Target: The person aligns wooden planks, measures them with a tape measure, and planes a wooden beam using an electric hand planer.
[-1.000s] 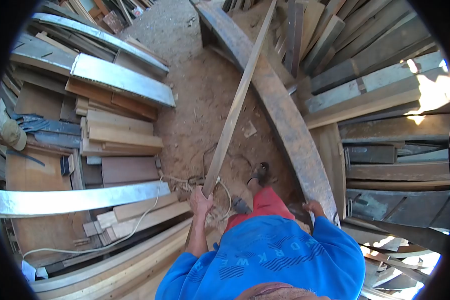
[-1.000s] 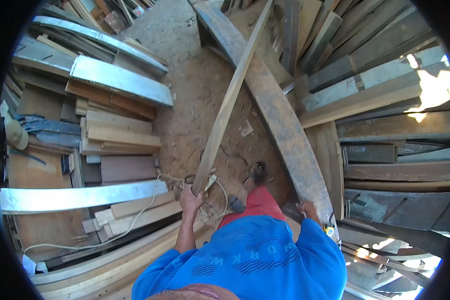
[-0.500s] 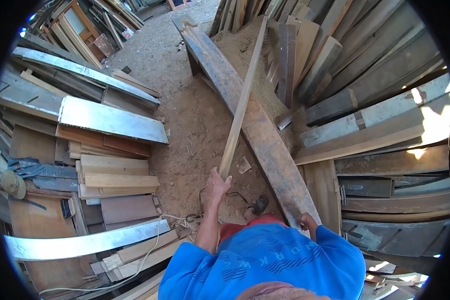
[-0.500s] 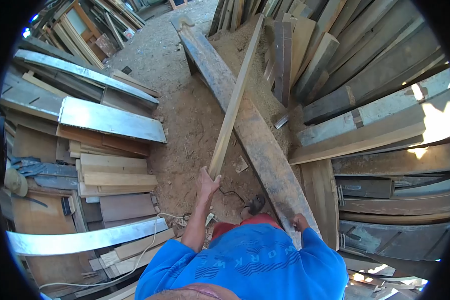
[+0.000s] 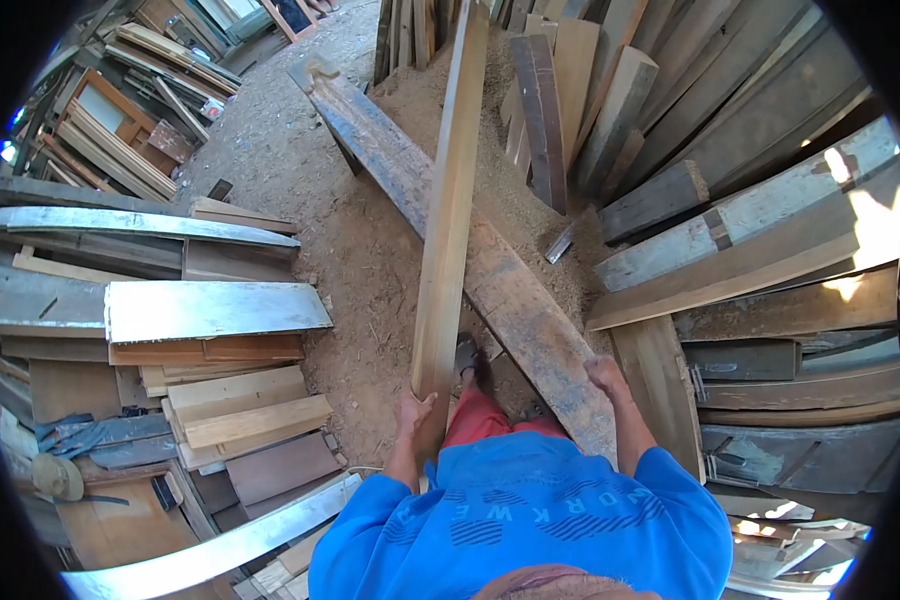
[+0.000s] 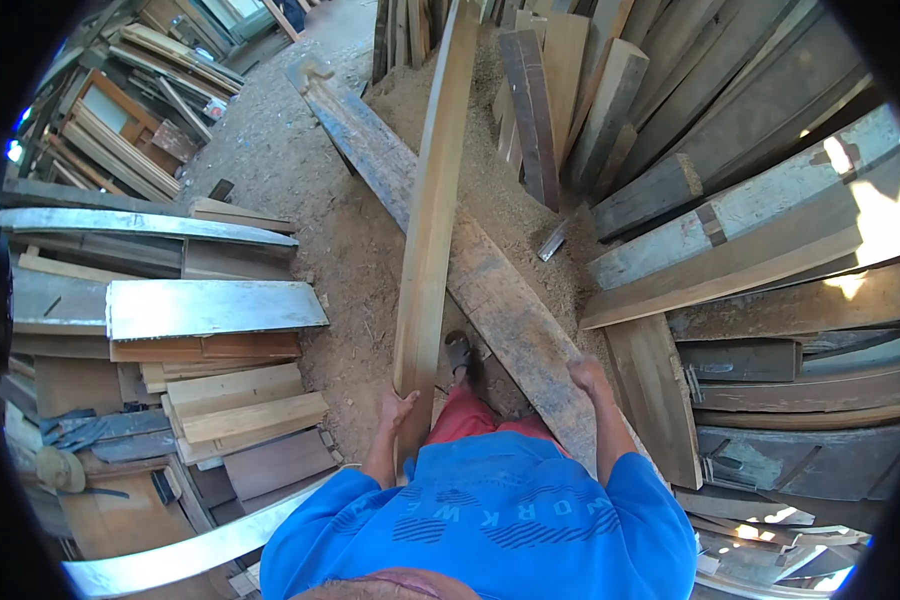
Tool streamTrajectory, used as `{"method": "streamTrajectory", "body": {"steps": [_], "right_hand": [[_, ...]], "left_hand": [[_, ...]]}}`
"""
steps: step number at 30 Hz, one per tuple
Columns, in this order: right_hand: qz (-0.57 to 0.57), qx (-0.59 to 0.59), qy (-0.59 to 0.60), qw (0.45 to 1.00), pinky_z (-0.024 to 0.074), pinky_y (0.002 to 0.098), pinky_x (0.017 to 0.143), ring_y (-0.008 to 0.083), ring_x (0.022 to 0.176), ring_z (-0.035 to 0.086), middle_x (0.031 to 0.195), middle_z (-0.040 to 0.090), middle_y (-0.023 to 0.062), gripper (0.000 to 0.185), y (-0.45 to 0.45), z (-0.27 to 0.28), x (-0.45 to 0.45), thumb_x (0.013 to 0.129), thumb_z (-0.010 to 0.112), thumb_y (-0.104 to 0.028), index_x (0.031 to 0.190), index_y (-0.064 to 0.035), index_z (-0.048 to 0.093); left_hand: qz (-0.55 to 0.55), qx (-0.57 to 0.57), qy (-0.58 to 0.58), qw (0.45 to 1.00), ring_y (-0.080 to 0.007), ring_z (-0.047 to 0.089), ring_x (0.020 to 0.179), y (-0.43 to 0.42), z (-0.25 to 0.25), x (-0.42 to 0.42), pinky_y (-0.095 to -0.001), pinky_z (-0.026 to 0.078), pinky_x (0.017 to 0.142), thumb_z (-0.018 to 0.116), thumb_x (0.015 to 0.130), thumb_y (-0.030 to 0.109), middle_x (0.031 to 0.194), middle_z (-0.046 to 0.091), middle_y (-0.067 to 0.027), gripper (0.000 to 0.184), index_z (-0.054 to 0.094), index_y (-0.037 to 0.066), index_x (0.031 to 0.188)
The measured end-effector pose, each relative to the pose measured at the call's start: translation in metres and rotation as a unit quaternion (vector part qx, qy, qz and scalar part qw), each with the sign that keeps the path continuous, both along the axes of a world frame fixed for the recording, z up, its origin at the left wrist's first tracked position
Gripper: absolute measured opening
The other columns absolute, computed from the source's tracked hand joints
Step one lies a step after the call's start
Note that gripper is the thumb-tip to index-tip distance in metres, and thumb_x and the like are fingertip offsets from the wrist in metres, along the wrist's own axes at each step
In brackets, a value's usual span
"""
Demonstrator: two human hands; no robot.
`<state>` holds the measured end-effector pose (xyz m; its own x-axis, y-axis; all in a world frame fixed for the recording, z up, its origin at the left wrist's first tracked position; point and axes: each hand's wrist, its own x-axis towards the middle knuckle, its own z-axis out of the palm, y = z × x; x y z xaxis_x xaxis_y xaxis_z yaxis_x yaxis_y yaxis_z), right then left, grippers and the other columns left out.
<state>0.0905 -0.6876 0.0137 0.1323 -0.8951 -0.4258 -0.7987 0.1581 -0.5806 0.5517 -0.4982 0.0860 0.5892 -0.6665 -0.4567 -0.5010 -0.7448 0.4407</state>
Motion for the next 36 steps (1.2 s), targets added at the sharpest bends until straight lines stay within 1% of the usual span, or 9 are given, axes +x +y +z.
{"method": "streamTrajectory", "body": {"steps": [5, 10, 12, 16, 18, 24, 27, 31, 36], "right_hand": [[-0.131, -0.01, -0.037, 0.991, 0.041, 0.0343, 0.05, 0.0132, 0.057, 0.055, 0.061, 0.061, 0.0044, 0.036, -0.077, 0.021, 0.033, 0.094, 0.059, -0.028, 0.066, -0.004, 0.064], [-0.1, 0.057, -0.137, 0.984, 0.0387, 0.0315, 0.051, 0.0084, 0.056, 0.046, 0.062, 0.052, -0.0035, 0.032, -0.183, 0.031, 0.112, 0.099, 0.061, -0.032, 0.08, -0.0066, 0.065], [-0.111, 0.067, -0.133, 0.983, 0.049, 0.0381, 0.068, 0.0164, 0.072, 0.06, 0.075, 0.065, 0.0089, 0.04, -0.225, 0.098, 0.181, 0.094, 0.066, -0.038, 0.092, 0.002, 0.07], [-0.071, 0.048, -0.216, 0.973, 0.0503, 0.036, 0.08, 0.0184, 0.088, 0.062, 0.097, 0.07, 0.0119, 0.048, -0.306, 0.119, 0.284, 0.094, 0.067, -0.041, 0.116, 0.0025, 0.067], [-0.101, 0.027, -0.28, 0.954, 0.0492, 0.0304, 0.074, 0.0127, 0.083, 0.058, 0.092, 0.064, 0.0067, 0.048, -0.335, 0.108, 0.33, 0.095, 0.069, -0.038, 0.118, 0.0046, 0.065], [-0.027, -0.005, -0.142, 0.989, 0.0529, 0.0377, 0.085, 0.0222, 0.096, 0.067, 0.108, 0.072, 0.0171, 0.058, -0.388, 0.086, 0.407, 0.094, 0.071, -0.038, 0.123, 0.0112, 0.063], [-0.016, 0.027, -0.182, 0.983, 0.0536, 0.041, 0.091, 0.0288, 0.104, 0.07, 0.114, 0.072, 0.0241, 0.062, -0.385, 0.099, 0.416, 0.093, 0.071, -0.039, 0.126, 0.0124, 0.063], [-0.092, 0.075, -0.295, 0.948, 0.0555, 0.0387, 0.085, 0.0255, 0.096, 0.072, 0.109, 0.074, 0.0186, 0.049, -0.389, 0.069, 0.419, 0.093, 0.073, -0.03, 0.12, 0.01, 0.067], [-0.208, 0.162, -0.378, 0.887, 0.0581, 0.037, 0.086, 0.0245, 0.097, 0.072, 0.113, 0.073, 0.0169, 0.046, -0.392, 0.07, 0.427, 0.093, 0.076, -0.021, 0.125, 0.01, 0.064]], "left_hand": [[-0.037, 0.004, 0.055, 0.998, -0.0389, 0.069, 0.11, -0.01, -0.027, 0.051, -0.0473, 0.054, 0.096, 0.089, 0.073, 0.036, 0.114, 0.072, -0.024, 0.07, 0.062, 0.002, 0.129], [0.008, 0.063, 0.178, 0.982, -0.034, 0.066, 0.119, -0.037, -0.03, 0.072, -0.0435, 0.053, 0.101, 0.093, 0.07, 0.028, 0.123, 0.069, -0.0236, 0.078, 0.058, -0.002, 0.133], [0.003, 0.085, 0.189, 0.978, -0.0333, 0.066, 0.12, -0.038, -0.044, 0.082, -0.0426, 0.053, 0.102, 0.094, 0.069, 0.027, 0.125, 0.069, -0.0229, 0.081, 0.057, -0.002, 0.135], [0.002, 0.062, 0.276, 0.959, -0.0312, 0.066, 0.119, -0.039, -0.068, 0.105, -0.041, 0.053, 0.102, 0.096, 0.067, 0.026, 0.125, 0.07, -0.0199, 0.085, 0.057, -0.003, 0.136], [-0.001, 0.059, 0.336, 0.94, -0.0291, 0.067, 0.118, -0.044, -0.072, 0.116, -0.0402, 0.052, 0.103, 0.095, 0.067, 0.023, 0.126, 0.07, -0.0185, 0.085, 0.056, -0.003, 0.137], [-0.015, 0.076, 0.462, 0.884, -0.0248, 0.069, 0.111, -0.051, -0.086, 0.147, -0.0386, 0.052, 0.101, 0.096, 0.065, 0.021, 0.12, 0.073, -0.0149, 0.082, 0.06, -0.003, 0.135], [-0.006, 0.055, 0.467, 0.882, -0.0247, 0.069, 0.11, -0.045, -0.091, 0.156, -0.0389, 0.053, 0.101, 0.095, 0.068, 0.025, 0.119, 0.073, -0.0149, 0.079, 0.06, -0.003, 0.134], [0.069, 0.08, 0.432, 0.896, -0.026, 0.068, 0.113, -0.071, -0.116, 0.16, -0.0392, 0.053, 0.1, 0.089, 0.077, 0.033, 0.12, 0.072, -0.0154, 0.073, 0.06, -0.002, 0.134], [0.098, 0.051, 0.424, 0.899, -0.0312, 0.068, 0.113, -0.155, -0.075, 0.157, -0.041, 0.055, 0.096, 0.081, 0.084, 0.048, 0.126, 0.068, -0.0223, 0.084, 0.052, -0.007, 0.139]]}}
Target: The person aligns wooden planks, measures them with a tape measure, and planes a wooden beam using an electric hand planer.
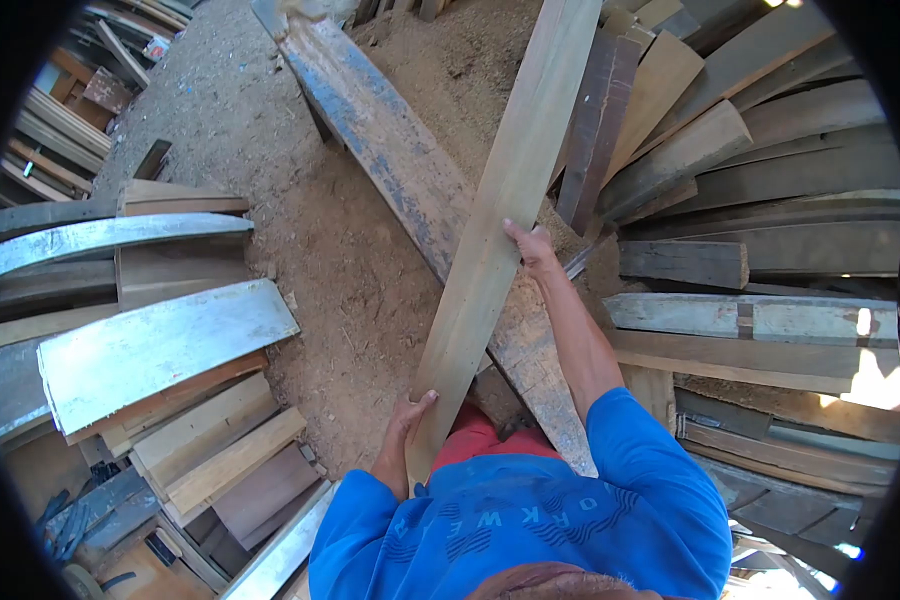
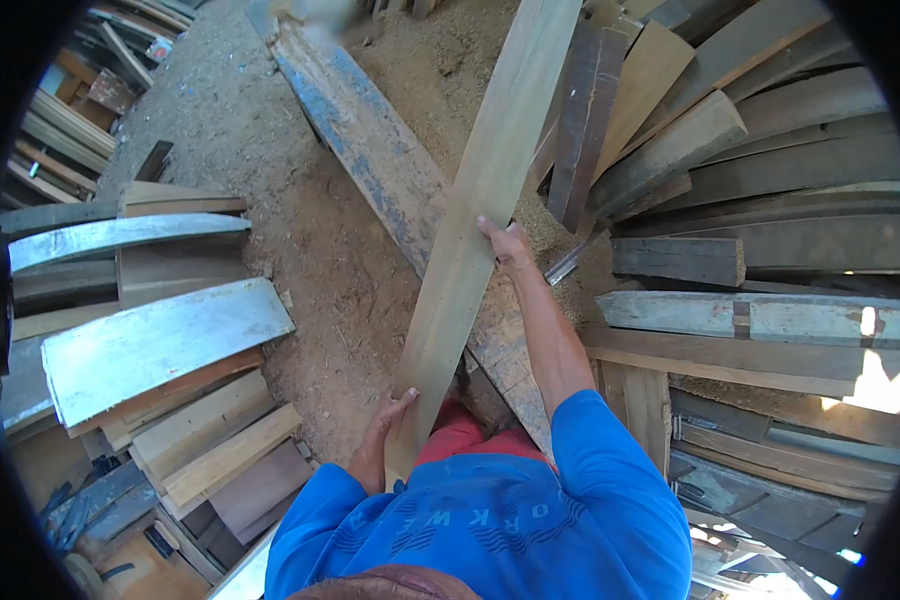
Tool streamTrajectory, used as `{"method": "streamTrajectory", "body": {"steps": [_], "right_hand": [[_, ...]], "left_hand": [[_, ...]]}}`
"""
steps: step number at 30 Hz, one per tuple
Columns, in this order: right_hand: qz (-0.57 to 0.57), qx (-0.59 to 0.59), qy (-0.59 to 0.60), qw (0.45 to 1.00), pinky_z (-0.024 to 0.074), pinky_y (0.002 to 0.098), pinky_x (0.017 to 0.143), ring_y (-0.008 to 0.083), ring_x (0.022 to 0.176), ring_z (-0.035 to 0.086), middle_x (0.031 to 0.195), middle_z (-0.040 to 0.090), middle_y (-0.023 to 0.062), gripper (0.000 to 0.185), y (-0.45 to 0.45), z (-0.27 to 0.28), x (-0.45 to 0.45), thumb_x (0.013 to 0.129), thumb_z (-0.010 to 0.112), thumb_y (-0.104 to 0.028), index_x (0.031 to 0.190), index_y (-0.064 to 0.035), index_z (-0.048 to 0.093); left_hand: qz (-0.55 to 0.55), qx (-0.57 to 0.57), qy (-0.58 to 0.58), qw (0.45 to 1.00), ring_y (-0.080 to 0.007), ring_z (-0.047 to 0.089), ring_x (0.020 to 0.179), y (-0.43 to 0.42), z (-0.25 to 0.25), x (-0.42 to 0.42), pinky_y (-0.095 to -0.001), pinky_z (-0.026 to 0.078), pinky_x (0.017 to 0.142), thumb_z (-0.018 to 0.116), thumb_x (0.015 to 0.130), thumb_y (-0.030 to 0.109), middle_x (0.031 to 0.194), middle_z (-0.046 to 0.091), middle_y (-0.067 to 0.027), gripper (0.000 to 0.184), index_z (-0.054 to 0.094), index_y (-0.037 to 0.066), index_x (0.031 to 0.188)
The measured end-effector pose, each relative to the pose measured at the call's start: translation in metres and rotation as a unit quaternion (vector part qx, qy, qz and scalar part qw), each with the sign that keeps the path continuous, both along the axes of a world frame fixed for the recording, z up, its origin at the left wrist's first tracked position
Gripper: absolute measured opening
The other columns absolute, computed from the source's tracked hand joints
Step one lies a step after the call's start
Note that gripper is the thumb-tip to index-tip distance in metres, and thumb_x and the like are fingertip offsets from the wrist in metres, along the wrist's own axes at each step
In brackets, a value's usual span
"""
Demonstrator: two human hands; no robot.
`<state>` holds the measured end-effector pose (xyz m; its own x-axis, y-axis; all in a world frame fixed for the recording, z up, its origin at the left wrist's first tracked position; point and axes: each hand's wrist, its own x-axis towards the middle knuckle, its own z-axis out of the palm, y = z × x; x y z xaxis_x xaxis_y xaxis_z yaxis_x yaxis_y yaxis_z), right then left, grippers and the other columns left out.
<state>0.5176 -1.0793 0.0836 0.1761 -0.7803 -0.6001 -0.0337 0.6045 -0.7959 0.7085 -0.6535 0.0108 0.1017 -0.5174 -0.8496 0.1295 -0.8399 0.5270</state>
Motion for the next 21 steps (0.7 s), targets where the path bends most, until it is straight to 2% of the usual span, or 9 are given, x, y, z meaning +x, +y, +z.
{"method": "streamTrajectory", "body": {"steps": [2, 5, 8, 11, 14, 17, 20, 21], "right_hand": [[-0.031, -0.034, 0.011, 0.999, 0.0589, 0.0374, 0.087, 0.0255, 0.098, 0.072, 0.114, 0.072, 0.018, 0.047, 0.007, 0.017, 0.0, 0.092, 0.076, -0.019, 0.125, 0.0107, 0.063], [-0.06, -0.012, 0.019, 0.998, 0.0581, 0.0382, 0.087, 0.0254, 0.099, 0.072, 0.113, 0.072, 0.0191, 0.046, 0.038, 0.058, -0.014, 0.09, 0.078, -0.02, 0.123, 0.0087, 0.065], [-0.076, -0.024, 0.009, 0.997, 0.056, 0.0391, 0.091, 0.0263, 0.104, 0.07, 0.117, 0.071, 0.0204, 0.048, 0.053, 0.112, -0.017, 0.09, 0.079, -0.02, 0.126, 0.0084, 0.064], [-0.091, -0.08, -0.004, 0.993, 0.0534, 0.0398, 0.097, 0.027, 0.11, 0.068, 0.121, 0.07, 0.0214, 0.052, 0.074, 0.155, -0.027, 0.092, 0.077, -0.02, 0.131, 0.01, 0.059], [-0.104, -0.128, -0.042, 0.985, 0.051, 0.0397, 0.101, 0.0268, 0.114, 0.066, 0.124, 0.068, 0.0219, 0.054, 0.093, 0.188, -0.049, 0.093, 0.076, -0.02, 0.133, 0.0113, 0.057], [-0.117, -0.172, -0.075, 0.975, 0.0502, 0.0401, 0.102, 0.0262, 0.115, 0.065, 0.126, 0.067, 0.0218, 0.054, 0.112, 0.233, -0.075, 0.094, 0.075, -0.021, 0.134, 0.0116, 0.056], [-0.122, -0.206, -0.097, 0.966, 0.0495, 0.0404, 0.103, 0.0246, 0.116, 0.064, 0.126, 0.067, 0.021, 0.054, 0.139, 0.269, -0.11, 0.095, 0.074, -0.022, 0.133, 0.0117, 0.056], [-0.123, -0.215, -0.104, 0.963, 0.0491, 0.0404, 0.103, 0.0239, 0.116, 0.064, 0.126, 0.067, 0.0206, 0.054, 0.149, 0.276, -0.122, 0.095, 0.074, -0.023, 0.133, 0.0118, 0.056]], "left_hand": [[-0.015, -0.077, -0.049, 0.996, -0.0321, 0.067, 0.115, -0.007, 0.002, -0.002, -0.0416, 0.054, 0.096, 0.079, 0.085, 0.051, 0.126, 0.067, -0.0241, 0.086, 0.051, -0.01, 0.139], [0.033, -0.044, -0.036, 0.998, -0.0349, 0.065, 0.118, 0.005, 0.026, -0.007, -0.0431, 0.052, 0.101, 0.075, 0.084, 0.062, 0.128, 0.065, -0.0285, 0.093, 0.054, -0.013, 0.135], [-0.016, -0.047, -0.13, 0.99, -0.0366, 0.062, 0.123, 0.038, -0.018, 0.007, -0.0436, 0.048, 0.105, 0.068, 0.082, 0.074, 0.129, 0.063, -0.0309, 0.105, 0.053, -0.014, 0.137], [-0.036, -0.081, -0.107, 0.99, -0.0373, 0.061, 0.125, 0.041, -0.01, 0.023, -0.0432, 0.047, 0.106, 0.063, 0.08, 0.082, 0.131, 0.062, -0.0327, 0.115, 0.05, -0.015, 0.139], [-0.047, -0.107, -0.127, 0.985, -0.0366, 0.061, 0.125, 0.044, -0.007, 0.031, -0.0424, 0.048, 0.104, 0.062, 0.08, 0.083, 0.13, 0.063, -0.032, 0.114, 0.051, -0.015, 0.138], [-0.09, -0.116, -0.118, 0.982, -0.0344, 0.062, 0.123, 0.032, 0.024, 0.031, -0.0418, 0.049, 0.102, 0.062, 0.079, 0.084, 0.127, 0.065, -0.0302, 0.114, 0.052, -0.015, 0.137], [-0.11, -0.154, -0.135, 0.973, -0.0298, 0.065, 0.115, 0.011, 0.097, 0.005, -0.041, 0.051, 0.097, 0.06, 0.081, 0.083, 0.121, 0.069, -0.0251, 0.107, 0.058, -0.01, 0.133], [-0.144, -0.156, -0.128, 0.969, -0.0279, 0.065, 0.112, 0.013, 0.092, 0.005, -0.0407, 0.051, 0.094, 0.059, 0.082, 0.083, 0.118, 0.07, -0.0227, 0.104, 0.06, -0.008, 0.132]]}}
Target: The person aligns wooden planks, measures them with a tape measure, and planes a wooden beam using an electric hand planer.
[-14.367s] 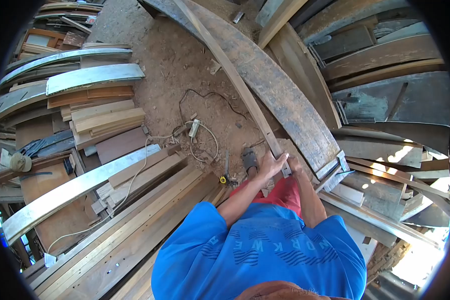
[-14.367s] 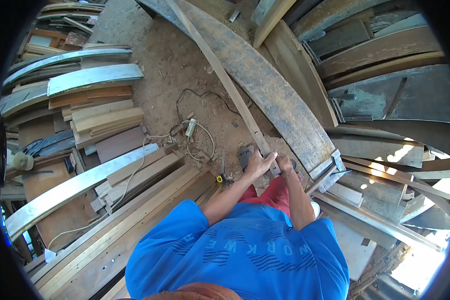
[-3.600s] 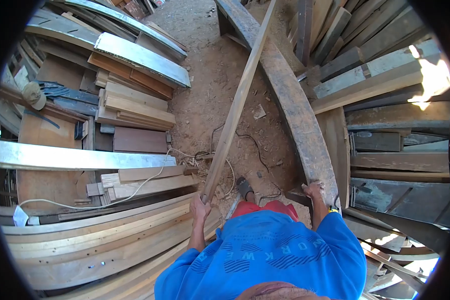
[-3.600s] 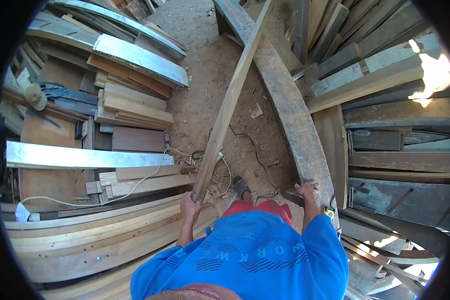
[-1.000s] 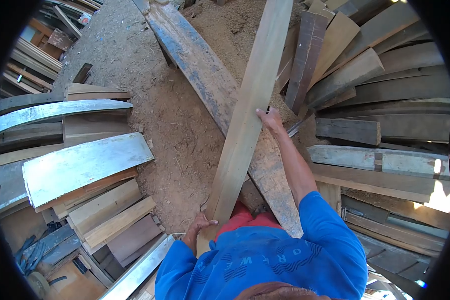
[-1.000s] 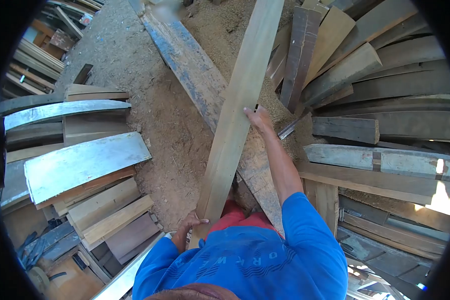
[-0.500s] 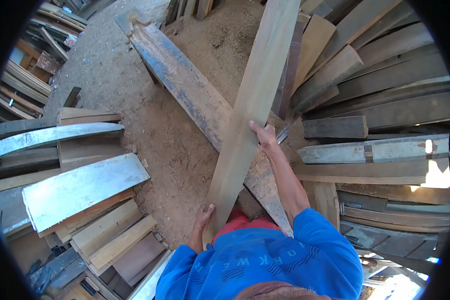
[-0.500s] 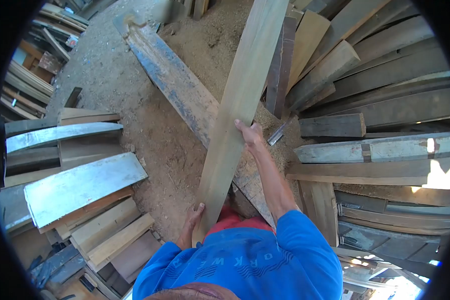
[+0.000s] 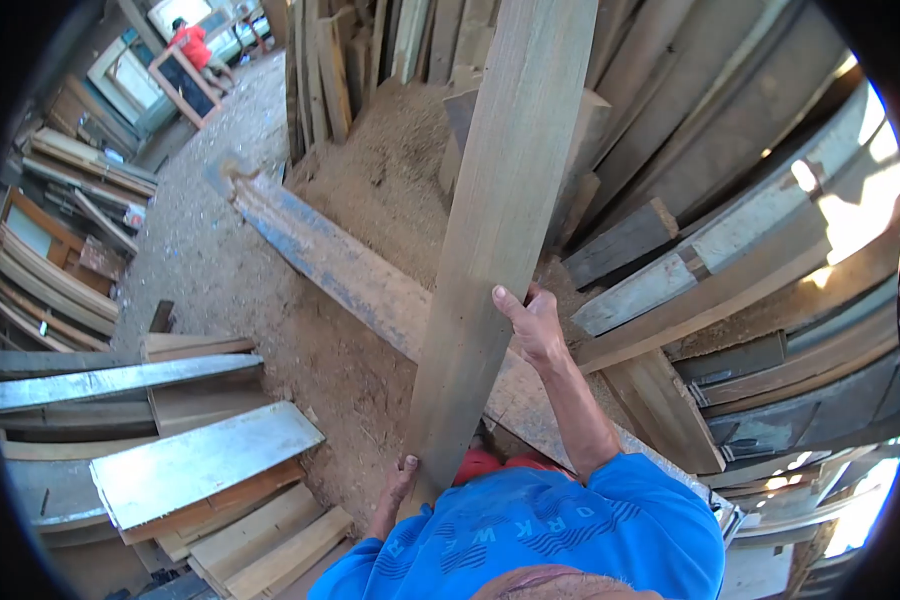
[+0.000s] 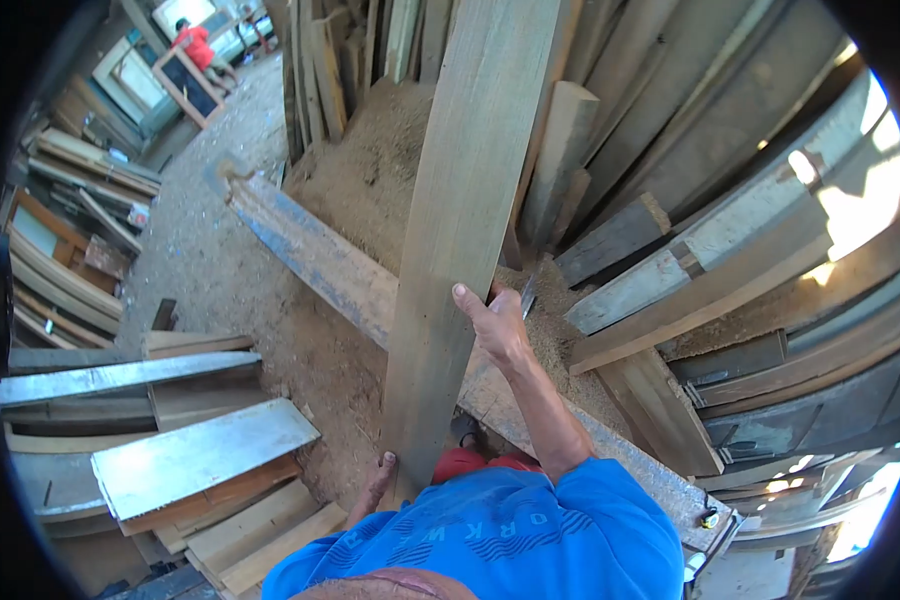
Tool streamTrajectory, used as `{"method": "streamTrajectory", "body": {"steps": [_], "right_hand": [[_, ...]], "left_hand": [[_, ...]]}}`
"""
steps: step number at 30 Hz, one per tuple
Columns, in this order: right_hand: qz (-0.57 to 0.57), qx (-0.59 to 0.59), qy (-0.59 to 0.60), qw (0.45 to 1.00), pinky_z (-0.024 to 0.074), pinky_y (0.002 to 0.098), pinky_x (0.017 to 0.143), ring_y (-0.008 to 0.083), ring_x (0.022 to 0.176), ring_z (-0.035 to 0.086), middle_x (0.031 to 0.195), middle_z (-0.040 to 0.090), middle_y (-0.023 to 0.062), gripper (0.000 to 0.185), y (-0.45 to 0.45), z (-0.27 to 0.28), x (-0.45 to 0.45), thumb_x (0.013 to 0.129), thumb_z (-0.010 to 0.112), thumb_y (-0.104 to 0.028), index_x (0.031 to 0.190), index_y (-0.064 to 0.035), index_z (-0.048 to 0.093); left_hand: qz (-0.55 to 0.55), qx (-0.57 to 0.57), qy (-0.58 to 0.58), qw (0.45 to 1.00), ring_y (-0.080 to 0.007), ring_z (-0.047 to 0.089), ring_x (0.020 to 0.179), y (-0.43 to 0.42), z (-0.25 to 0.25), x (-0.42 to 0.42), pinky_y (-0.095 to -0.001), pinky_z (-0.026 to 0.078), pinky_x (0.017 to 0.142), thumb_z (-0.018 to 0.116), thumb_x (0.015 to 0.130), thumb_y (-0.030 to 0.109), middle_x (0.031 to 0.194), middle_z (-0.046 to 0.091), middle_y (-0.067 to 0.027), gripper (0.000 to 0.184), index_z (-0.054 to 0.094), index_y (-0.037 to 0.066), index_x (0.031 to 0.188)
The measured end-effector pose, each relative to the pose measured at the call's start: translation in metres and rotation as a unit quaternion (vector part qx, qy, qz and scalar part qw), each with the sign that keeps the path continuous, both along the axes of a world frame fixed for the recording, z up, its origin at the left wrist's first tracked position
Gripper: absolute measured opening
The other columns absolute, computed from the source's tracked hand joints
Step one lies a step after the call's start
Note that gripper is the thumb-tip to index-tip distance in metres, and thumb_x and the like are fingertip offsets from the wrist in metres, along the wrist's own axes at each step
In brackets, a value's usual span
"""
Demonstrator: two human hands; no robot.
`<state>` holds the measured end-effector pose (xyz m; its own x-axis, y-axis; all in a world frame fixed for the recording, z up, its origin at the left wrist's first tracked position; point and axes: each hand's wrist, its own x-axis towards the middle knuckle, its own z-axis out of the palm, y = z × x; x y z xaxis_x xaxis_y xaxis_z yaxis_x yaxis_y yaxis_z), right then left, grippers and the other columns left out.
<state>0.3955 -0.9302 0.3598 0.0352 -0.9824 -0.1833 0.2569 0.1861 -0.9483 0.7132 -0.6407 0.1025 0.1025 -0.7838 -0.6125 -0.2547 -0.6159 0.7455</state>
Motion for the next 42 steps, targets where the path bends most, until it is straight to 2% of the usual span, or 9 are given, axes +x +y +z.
{"method": "streamTrajectory", "body": {"steps": [5, 15, 20, 26, 32, 35, 38, 39, 42], "right_hand": [[-0.028, -0.069, -0.026, 0.997, 0.0482, 0.0368, 0.099, 0.0182, 0.112, 0.061, 0.119, 0.069, 0.014, 0.051, 0.067, 0.026, -0.061, 0.096, 0.072, -0.028, 0.129, 0.0087, 0.059], [-0.118, -0.127, -0.019, 0.985, 0.0481, 0.0343, 0.093, 0.0152, 0.108, 0.059, 0.115, 0.068, 0.0091, 0.048, 0.206, 0.059, -0.156, 0.098, 0.071, -0.033, 0.125, 0.0058, 0.061], [-0.192, -0.146, -0.067, 0.968, 0.0495, 0.0341, 0.094, 0.0163, 0.109, 0.062, 0.118, 0.069, 0.0102, 0.045, 0.266, 0.051, -0.187, 0.099, 0.07, -0.031, 0.126, 0.0039, 0.062], [-0.316, -0.137, -0.141, 0.928, 0.0521, 0.0392, 0.099, 0.0211, 0.114, 0.065, 0.124, 0.068, 0.0101, 0.043, 0.321, 0.006, -0.218, 0.101, 0.066, -0.029, 0.132, 0.0013, 0.059], [-0.478, -0.149, -0.203, 0.841, 0.0495, 0.0474, 0.107, 0.0281, 0.123, 0.062, 0.136, 0.062, 0.012, 0.058, 0.353, -0.015, -0.239, 0.103, 0.061, -0.04, 0.145, -0.0026, 0.047], [-0.536, -0.13, -0.222, 0.804, 0.0466, 0.0492, 0.109, 0.0299, 0.127, 0.059, 0.137, 0.061, 0.0128, 0.059, 0.361, -0.033, -0.217, 0.102, 0.062, -0.042, 0.145, -0.0032, 0.048], [-0.571, -0.12, -0.27, 0.766, 0.0436, 0.0505, 0.112, 0.0318, 0.13, 0.056, 0.14, 0.06, 0.0132, 0.06, 0.361, -0.067, -0.198, 0.102, 0.061, -0.043, 0.145, -0.0042, 0.048], [-0.581, -0.114, -0.285, 0.753, 0.0428, 0.0508, 0.113, 0.0324, 0.131, 0.055, 0.141, 0.059, 0.0131, 0.06, 0.361, -0.078, -0.193, 0.102, 0.061, -0.043, 0.146, -0.0046, 0.048], [-0.6, -0.106, -0.326, 0.723, 0.0411, 0.0519, 0.114, 0.0337, 0.132, 0.054, 0.143, 0.058, 0.0127, 0.059, 0.358, -0.106, -0.174, 0.103, 0.059, -0.044, 0.146, -0.0053, 0.048]], "left_hand": [[-0.14, -0.09, 0.015, 0.986, -0.0215, 0.066, 0.099, -0.01, 0.011, -0.025, -0.0394, 0.052, 0.083, 0.055, 0.086, 0.082, 0.105, 0.074, -0.0128, 0.089, 0.068, 0.002, 0.124], [-0.214, -0.212, 0.037, 0.953, -0.0175, 0.064, 0.089, -0.015, 0.038, -0.085, -0.0358, 0.051, 0.076, 0.06, 0.086, 0.076, 0.091, 0.069, -0.0092, 0.08, 0.068, 0.001, 0.112], [-0.234, -0.234, 0.07, 0.941, -0.0145, 0.064, 0.083, -0.016, 0.049, -0.105, -0.0348, 0.052, 0.071, 0.069, 0.084, 0.069, 0.084, 0.069, -0.0082, 0.068, 0.069, 0.003, 0.101], [-0.319, -0.247, 0.006, 0.915, -0.0144, 0.065, 0.078, -0.036, 0.061, -0.115, -0.0347, 0.052, 0.068, 0.074, 0.078, 0.072, 0.079, 0.069, -0.0084, 0.072, 0.068, 0.003, 0.093], [-0.455, -0.228, -0.126, 0.851, -0.0373, 0.073, 0.083, -0.068, 0.049, -0.123, -0.046, 0.054, 0.073, 0.065, 0.075, 0.083, 0.085, 0.073, -0.0185, 0.081, 0.069, 0.004, 0.091], [-0.544, -0.151, -0.173, 0.807, -0.0461, 0.07, 0.095, -0.103, 0.049, -0.113, -0.0522, 0.054, 0.083, 0.06, 0.073, 0.087, 0.095, 0.073, -0.0241, 0.088, 0.072, 0.005, 0.102], [-0.589, -0.127, -0.236, 0.762, -0.0454, 0.067, 0.106, -0.143, 0.025, -0.091, -0.0529, 0.052, 0.092, 0.061, 0.072, 0.087, 0.106, 0.072, -0.0267, 0.094, 0.072, 0.005, 0.116], [-0.595, -0.148, -0.25, 0.749, -0.0455, 0.064, 0.114, -0.149, 0.049, -0.094, -0.0526, 0.05, 0.098, 0.062, 0.072, 0.085, 0.114, 0.071, -0.0267, 0.096, 0.069, 0.005, 0.125], [-0.65, -0.094, -0.295, 0.694, -0.0437, 0.064, 0.116, -0.183, 0.07, -0.092, -0.0505, 0.05, 0.099, 0.063, 0.074, 0.082, 0.115, 0.072, -0.0236, 0.092, 0.07, 0.005, 0.123]]}}
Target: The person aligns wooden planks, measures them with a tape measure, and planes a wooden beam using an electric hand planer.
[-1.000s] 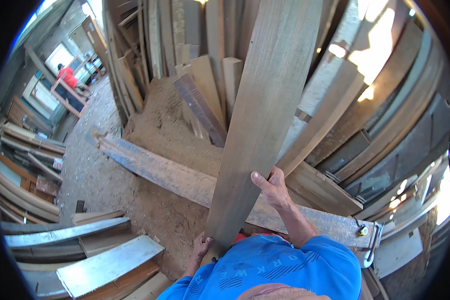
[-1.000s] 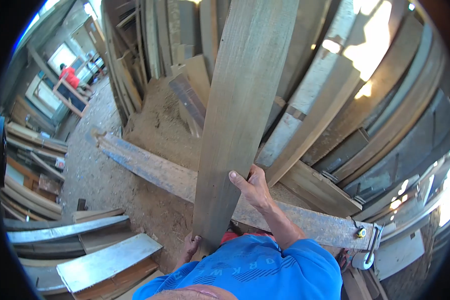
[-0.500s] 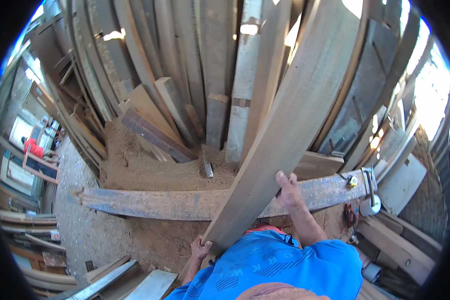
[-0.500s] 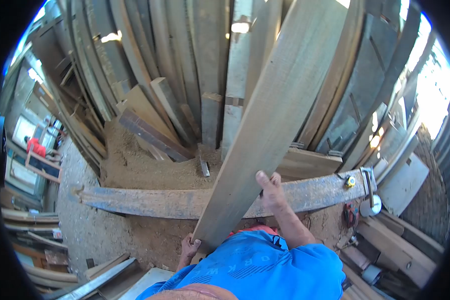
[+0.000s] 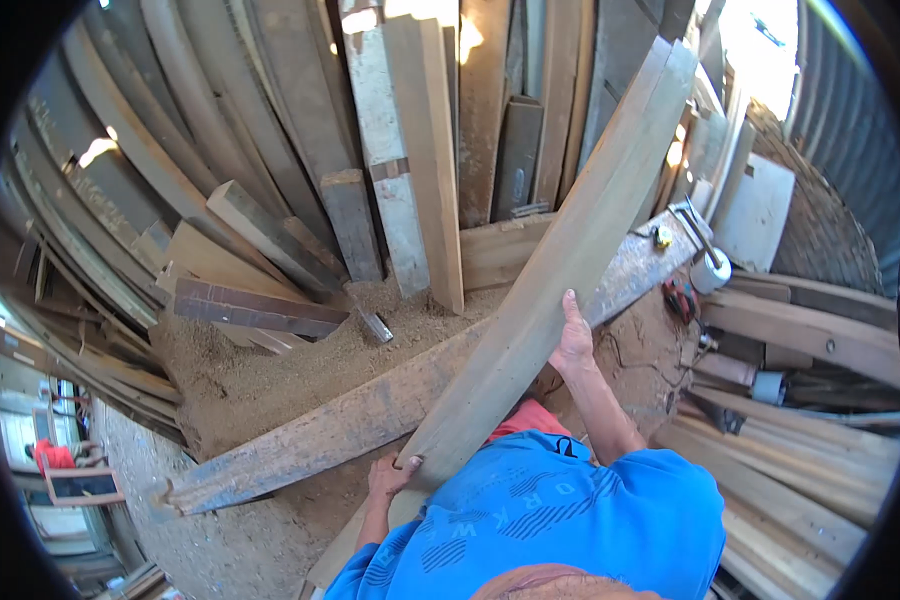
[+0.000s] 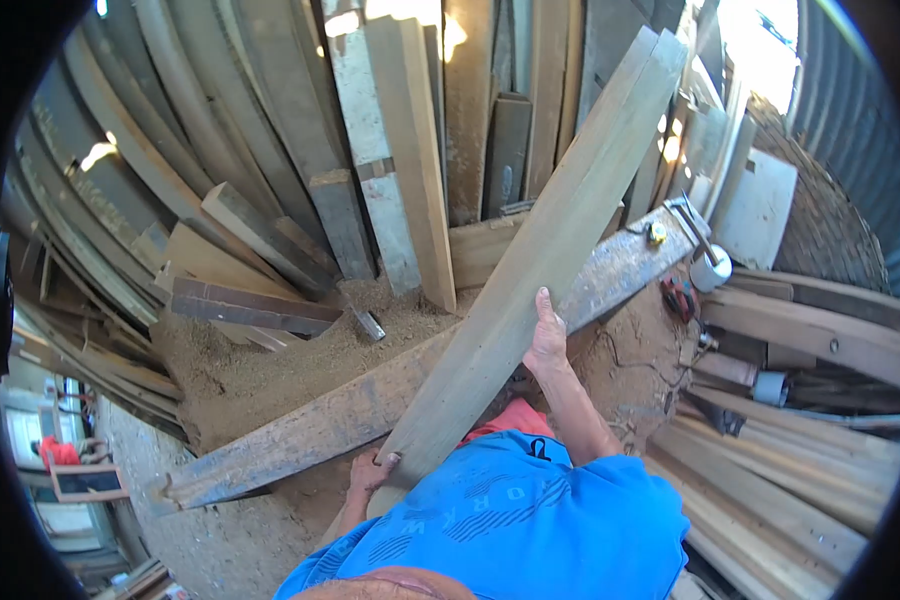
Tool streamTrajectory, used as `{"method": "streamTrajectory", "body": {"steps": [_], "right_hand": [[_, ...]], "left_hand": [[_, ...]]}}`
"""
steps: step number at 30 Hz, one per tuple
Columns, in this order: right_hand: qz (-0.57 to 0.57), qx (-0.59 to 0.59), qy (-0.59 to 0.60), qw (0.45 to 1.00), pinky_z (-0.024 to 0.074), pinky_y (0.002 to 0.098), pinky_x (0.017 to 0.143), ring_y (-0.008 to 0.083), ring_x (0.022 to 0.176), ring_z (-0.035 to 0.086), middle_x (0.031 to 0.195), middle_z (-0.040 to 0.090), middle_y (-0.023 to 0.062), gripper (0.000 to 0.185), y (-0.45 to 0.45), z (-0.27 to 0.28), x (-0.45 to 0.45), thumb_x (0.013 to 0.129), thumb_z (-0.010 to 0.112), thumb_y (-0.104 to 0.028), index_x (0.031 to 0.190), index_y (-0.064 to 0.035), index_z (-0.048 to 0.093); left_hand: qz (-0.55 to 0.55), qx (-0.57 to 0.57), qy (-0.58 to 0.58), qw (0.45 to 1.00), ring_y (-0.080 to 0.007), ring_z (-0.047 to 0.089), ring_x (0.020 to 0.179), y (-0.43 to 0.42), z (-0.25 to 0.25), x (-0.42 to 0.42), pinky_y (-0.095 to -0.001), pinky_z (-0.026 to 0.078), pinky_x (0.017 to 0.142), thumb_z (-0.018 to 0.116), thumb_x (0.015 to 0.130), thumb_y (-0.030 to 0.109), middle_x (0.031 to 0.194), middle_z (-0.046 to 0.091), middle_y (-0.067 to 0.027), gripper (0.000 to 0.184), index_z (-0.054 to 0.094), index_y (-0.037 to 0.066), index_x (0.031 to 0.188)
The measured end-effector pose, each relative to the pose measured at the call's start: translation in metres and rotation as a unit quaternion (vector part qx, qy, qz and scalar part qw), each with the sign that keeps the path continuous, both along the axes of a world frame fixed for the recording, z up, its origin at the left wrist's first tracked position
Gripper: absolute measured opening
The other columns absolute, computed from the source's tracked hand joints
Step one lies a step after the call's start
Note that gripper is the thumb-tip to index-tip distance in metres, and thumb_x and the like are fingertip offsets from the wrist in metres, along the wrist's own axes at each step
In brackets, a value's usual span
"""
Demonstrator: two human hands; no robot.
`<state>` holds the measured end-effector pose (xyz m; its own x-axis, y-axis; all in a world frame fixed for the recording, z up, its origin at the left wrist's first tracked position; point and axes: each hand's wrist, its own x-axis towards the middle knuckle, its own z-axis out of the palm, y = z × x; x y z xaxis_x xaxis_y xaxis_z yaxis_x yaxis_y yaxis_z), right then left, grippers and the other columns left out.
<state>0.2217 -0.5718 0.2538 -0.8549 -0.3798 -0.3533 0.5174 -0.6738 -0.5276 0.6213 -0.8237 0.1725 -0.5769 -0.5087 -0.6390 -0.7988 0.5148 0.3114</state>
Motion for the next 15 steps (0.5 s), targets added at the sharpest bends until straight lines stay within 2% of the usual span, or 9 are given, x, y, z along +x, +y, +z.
{"method": "streamTrajectory", "body": {"steps": [1, 4, 5, 8, 9, 11, 13, 15], "right_hand": [[-0.007, -0.006, -0.014, 1.0, 0.0408, 0.0523, 0.114, 0.0341, 0.132, 0.053, 0.144, 0.057, 0.0125, 0.059, -0.001, -0.008, 0.009, 0.103, 0.058, -0.044, 0.146, -0.0055, 0.049], [-0.033, -0.007, -0.068, 0.997, 0.0441, 0.0535, 0.111, 0.0338, 0.128, 0.057, 0.14, 0.06, 0.0133, 0.055, -0.008, -0.03, 0.036, 0.104, 0.059, -0.041, 0.143, -0.0039, 0.049], [-0.033, 0.001, -0.085, 0.996, 0.0419, 0.0536, 0.113, 0.0342, 0.131, 0.055, 0.142, 0.058, 0.0131, 0.055, -0.01, -0.035, 0.045, 0.104, 0.057, -0.042, 0.144, -0.0045, 0.049], [-0.031, 0.023, -0.122, 0.992, 0.0372, 0.0539, 0.117, 0.035, 0.135, 0.051, 0.147, 0.055, 0.0124, 0.056, -0.026, -0.047, 0.07, 0.105, 0.053, -0.045, 0.146, -0.006, 0.049], [-0.033, 0.033, -0.128, 0.991, 0.0369, 0.0541, 0.117, 0.0351, 0.136, 0.05, 0.147, 0.055, 0.0123, 0.056, -0.031, -0.052, 0.079, 0.106, 0.052, -0.045, 0.146, -0.0063, 0.049], [-0.034, 0.056, -0.145, 0.987, 0.0355, 0.0561, 0.118, 0.0356, 0.137, 0.049, 0.149, 0.054, 0.012, 0.056, -0.041, -0.059, 0.094, 0.106, 0.052, -0.045, 0.147, -0.0072, 0.048], [-0.028, 0.043, -0.15, 0.987, 0.0343, 0.0571, 0.118, 0.0357, 0.138, 0.048, 0.151, 0.052, 0.0124, 0.058, -0.049, -0.062, 0.107, 0.106, 0.051, -0.046, 0.148, -0.0077, 0.046], [-0.024, 0.035, -0.155, 0.987, 0.0332, 0.0578, 0.119, 0.0358, 0.14, 0.046, 0.153, 0.05, 0.0127, 0.06, -0.057, -0.069, 0.118, 0.106, 0.05, -0.048, 0.15, -0.008, 0.045]], "left_hand": [[-0.002, 0.032, -0.034, 0.999, -0.0409, 0.062, 0.12, -0.008, 0.03, -0.009, -0.0487, 0.048, 0.102, 0.064, 0.076, 0.08, 0.114, 0.073, -0.0206, 0.088, 0.071, 0.004, 0.121], [-0.04, -0.011, -0.021, 0.999, -0.0393, 0.064, 0.118, -0.042, 0.024, 0.014, -0.0477, 0.049, 0.1, 0.066, 0.075, 0.078, 0.113, 0.074, -0.0194, 0.085, 0.072, 0.005, 0.118], [-0.042, 0.009, -0.038, 0.998, -0.0384, 0.065, 0.116, -0.059, 0.017, 0.022, -0.0479, 0.05, 0.098, 0.067, 0.074, 0.079, 0.113, 0.074, -0.0192, 0.083, 0.074, 0.008, 0.117], [-0.058, -0.01, -0.078, 0.995, -0.0378, 0.066, 0.114, -0.09, 0.045, 0.023, -0.0477, 0.051, 0.097, 0.068, 0.072, 0.079, 0.113, 0.074, -0.0188, 0.081, 0.076, 0.01, 0.114], [-0.07, -0.057, -0.037, 0.995, -0.0375, 0.066, 0.114, -0.101, 0.039, 0.033, -0.0475, 0.052, 0.097, 0.069, 0.071, 0.079, 0.112, 0.074, -0.0191, 0.082, 0.077, 0.009, 0.112], [-0.073, -0.054, -0.057, 0.994, -0.0375, 0.066, 0.114, -0.13, 0.037, 0.04, -0.0477, 0.052, 0.098, 0.069, 0.071, 0.078, 0.112, 0.074, -0.0194, 0.081, 0.076, 0.009, 0.113], [-0.064, -0.052, -0.089, 0.993, -0.0373, 0.065, 0.117, -0.141, 0.062, 0.031, -0.0479, 0.05, 0.101, 0.071, 0.07, 0.077, 0.115, 0.073, -0.02, 0.082, 0.076, 0.01, 0.116], [-0.082, -0.067, -0.079, 0.991, -0.0376, 0.064, 0.119, -0.161, 0.065, 0.029, -0.0477, 0.049, 0.103, 0.072, 0.07, 0.076, 0.117, 0.072, -0.0204, 0.082, 0.075, 0.01, 0.118]]}}
